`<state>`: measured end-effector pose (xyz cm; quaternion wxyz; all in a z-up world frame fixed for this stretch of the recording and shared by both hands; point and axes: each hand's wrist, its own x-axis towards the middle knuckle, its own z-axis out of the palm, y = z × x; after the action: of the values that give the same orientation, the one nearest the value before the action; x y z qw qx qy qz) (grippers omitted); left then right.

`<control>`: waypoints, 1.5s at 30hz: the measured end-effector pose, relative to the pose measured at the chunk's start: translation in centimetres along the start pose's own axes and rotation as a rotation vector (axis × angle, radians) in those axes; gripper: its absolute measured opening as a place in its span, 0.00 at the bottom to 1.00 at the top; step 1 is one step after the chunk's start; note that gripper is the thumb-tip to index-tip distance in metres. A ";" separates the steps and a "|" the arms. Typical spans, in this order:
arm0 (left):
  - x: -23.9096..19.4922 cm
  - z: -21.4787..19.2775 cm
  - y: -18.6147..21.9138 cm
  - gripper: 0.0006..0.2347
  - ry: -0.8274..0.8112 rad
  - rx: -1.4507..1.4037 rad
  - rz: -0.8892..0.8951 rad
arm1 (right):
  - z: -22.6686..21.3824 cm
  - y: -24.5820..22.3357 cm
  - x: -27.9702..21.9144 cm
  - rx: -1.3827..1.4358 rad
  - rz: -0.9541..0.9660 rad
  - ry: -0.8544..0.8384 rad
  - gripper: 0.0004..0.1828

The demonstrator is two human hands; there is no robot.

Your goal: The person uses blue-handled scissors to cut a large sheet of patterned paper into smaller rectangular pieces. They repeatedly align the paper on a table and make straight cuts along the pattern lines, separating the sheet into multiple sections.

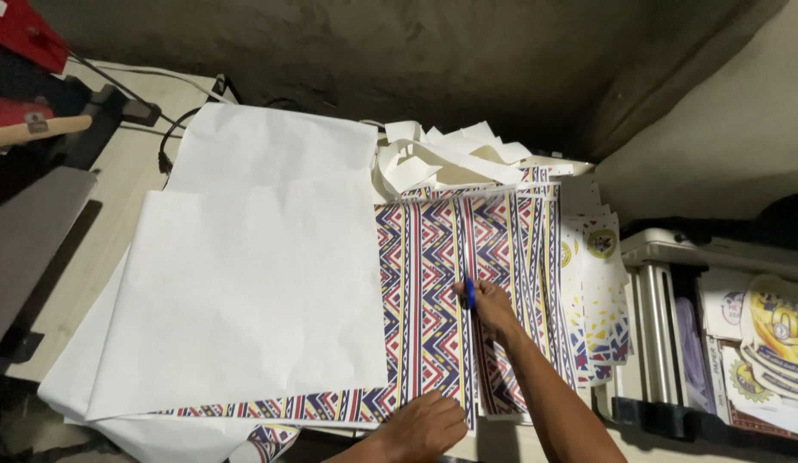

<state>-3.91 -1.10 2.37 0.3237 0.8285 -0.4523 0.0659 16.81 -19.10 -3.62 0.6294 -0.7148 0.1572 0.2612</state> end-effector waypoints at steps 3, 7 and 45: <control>1.1 -0.7 -0.6 0.08 -0.054 -0.091 0.063 | -0.3 1.3 0.6 0.041 -0.032 -0.015 0.13; 4.6 -2.4 -5.2 0.09 -0.316 -0.137 -0.215 | 0.0 1.2 -0.2 0.021 -0.045 -0.009 0.12; 20.1 -8.7 -37.8 0.14 -0.430 -0.436 -0.814 | 0.1 -2.5 1.4 0.092 0.003 -0.027 0.16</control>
<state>39.33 4.28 -0.81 0.3883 0.8455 -0.1524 -0.3334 19.30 -18.50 -2.37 0.6632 -0.6813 0.1617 0.2644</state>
